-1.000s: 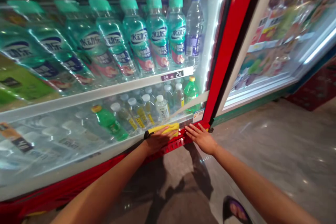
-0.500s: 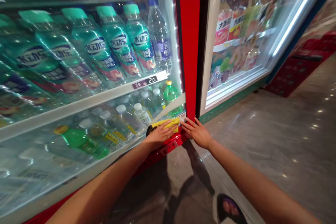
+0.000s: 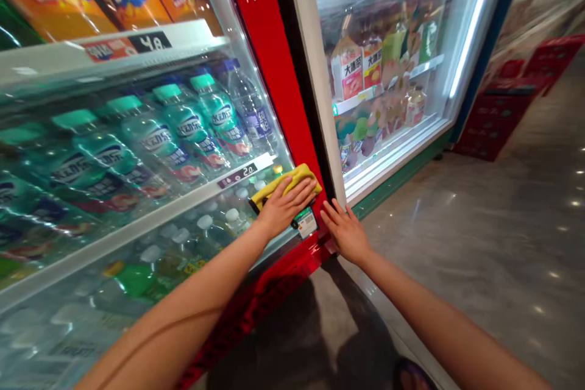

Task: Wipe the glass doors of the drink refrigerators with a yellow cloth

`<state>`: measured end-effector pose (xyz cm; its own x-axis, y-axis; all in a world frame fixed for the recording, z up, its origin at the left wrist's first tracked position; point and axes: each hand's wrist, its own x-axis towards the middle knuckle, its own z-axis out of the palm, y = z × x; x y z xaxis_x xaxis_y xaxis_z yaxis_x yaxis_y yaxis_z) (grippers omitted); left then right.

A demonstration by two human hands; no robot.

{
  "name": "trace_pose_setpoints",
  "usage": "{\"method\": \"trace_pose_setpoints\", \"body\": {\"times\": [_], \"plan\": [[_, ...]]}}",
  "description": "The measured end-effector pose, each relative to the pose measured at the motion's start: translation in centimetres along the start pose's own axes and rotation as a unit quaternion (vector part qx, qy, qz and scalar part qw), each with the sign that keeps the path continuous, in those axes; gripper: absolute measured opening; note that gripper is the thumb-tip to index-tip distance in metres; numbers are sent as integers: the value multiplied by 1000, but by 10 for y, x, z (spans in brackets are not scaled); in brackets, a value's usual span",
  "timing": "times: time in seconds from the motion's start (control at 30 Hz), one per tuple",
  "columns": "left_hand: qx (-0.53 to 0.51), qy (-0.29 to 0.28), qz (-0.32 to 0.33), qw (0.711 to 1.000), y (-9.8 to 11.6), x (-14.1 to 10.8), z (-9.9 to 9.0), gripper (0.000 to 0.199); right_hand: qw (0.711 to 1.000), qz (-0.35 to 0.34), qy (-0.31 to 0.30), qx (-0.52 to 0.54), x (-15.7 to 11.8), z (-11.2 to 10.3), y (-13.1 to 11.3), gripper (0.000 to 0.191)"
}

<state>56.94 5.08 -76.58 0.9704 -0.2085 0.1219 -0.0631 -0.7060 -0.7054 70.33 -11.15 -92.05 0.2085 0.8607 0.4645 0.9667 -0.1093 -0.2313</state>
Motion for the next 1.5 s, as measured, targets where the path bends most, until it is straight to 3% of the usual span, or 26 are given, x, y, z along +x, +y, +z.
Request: {"method": "trace_pose_setpoints", "body": {"times": [0.17, 0.23, 0.33, 0.73, 0.9, 1.03, 1.2, 1.37, 1.5], "plan": [[43, 73, -87, 993, -59, 59, -46, 60, 999, 6, 44, 22, 6, -12, -9, 66], [44, 82, -105, 990, -68, 71, -51, 58, 998, 6, 52, 23, 6, -15, -10, 67], [39, 74, -79, 993, -65, 74, -43, 56, 998, 20, 54, 21, 2, -18, -7, 67], [11, 18, 5, 1000, 14, 34, 17, 55, 999, 45, 20, 20, -34, -9, 16, 53], [-4, -18, 38, 999, 53, 5, 51, 55, 999, 46, -12, 23, -46, -3, 19, 49], [-49, -45, 31, 997, 85, -14, 81, 58, 998, 34, -54, 28, -55, 2, 19, 49], [-68, -58, 14, 996, 119, -21, 111, 62, 996, 15, -86, 24, -60, 7, 16, 50], [-89, -60, 21, 994, 143, -26, 134, 64, 995, 8, -100, 12, -61, 12, 10, 51], [-104, -60, 31, 992, 149, -45, 138, 60, 993, -21, -113, 10, -59, 16, -2, 54]]}}
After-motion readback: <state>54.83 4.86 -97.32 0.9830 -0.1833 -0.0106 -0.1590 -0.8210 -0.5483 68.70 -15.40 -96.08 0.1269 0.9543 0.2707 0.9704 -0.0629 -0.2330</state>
